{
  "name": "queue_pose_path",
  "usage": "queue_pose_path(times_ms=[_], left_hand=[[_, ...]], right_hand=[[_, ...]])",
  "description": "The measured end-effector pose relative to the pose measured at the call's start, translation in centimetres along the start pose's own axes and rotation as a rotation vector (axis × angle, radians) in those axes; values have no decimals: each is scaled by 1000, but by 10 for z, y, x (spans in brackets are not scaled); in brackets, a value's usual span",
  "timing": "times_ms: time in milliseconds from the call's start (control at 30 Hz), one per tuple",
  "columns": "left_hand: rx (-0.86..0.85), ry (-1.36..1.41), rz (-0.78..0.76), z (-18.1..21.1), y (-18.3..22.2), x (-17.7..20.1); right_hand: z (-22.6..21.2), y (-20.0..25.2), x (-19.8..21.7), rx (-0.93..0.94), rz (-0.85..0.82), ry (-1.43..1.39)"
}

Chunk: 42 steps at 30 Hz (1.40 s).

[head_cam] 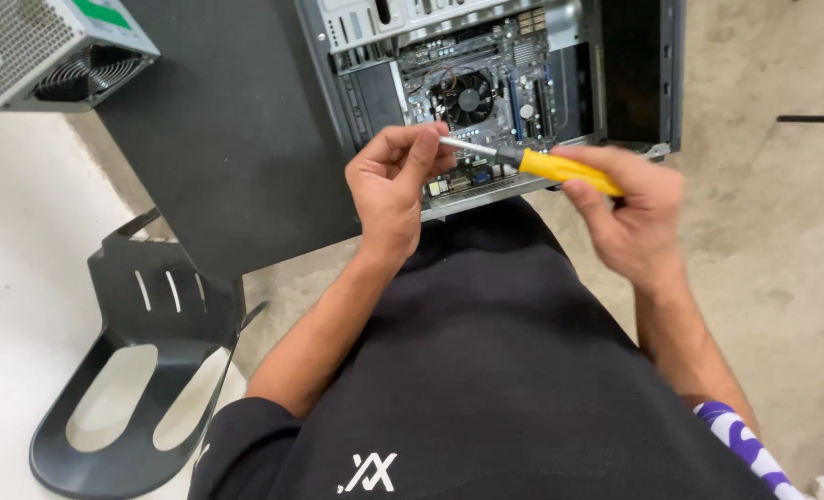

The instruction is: Installing a motherboard and power supply unit into a computer case using a screwdriver.

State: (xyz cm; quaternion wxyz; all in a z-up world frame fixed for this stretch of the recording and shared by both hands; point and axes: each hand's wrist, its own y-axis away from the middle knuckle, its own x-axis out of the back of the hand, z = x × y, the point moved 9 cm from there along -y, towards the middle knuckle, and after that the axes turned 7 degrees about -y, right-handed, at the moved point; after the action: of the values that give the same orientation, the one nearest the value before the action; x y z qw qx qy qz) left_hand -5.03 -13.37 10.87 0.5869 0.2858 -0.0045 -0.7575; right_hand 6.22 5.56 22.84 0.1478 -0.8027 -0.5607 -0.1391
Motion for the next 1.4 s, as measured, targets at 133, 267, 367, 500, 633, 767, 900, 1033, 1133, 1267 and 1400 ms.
queue_pose_path(times_ms=[133,267,367,500,633,767,900,1033,1133,1267,1400], left_hand=[[97,25,7,-53,5,-1],[236,74,-11,-82,-2,-27],[317,119,-55,-105,-16,-44],[419,252,-92,-130,-34,-64],[451,229,-68,-161,-43,-72],[469,102,18,-176,-50,-81],[443,-9,32,-184,-60,-85],[477,-43,93,-199,-67,-52],[532,-63,215,-205,-69,-7],[552,-96,388,-202,-76,58],[437,-339,470,-170,-100,88]], right_hand=[[48,39,-2,-211,97,-114],[71,50,11,-273,195,-130],[77,50,24,-210,236,-64],[94,43,42,-135,250,-10],[95,31,52,-135,228,19],[104,27,63,-100,232,133],[106,19,68,-68,221,224],[119,7,50,-22,124,277],[116,-13,17,108,1,393],[95,-47,-40,347,-167,590],[83,-86,-82,566,-286,614]])
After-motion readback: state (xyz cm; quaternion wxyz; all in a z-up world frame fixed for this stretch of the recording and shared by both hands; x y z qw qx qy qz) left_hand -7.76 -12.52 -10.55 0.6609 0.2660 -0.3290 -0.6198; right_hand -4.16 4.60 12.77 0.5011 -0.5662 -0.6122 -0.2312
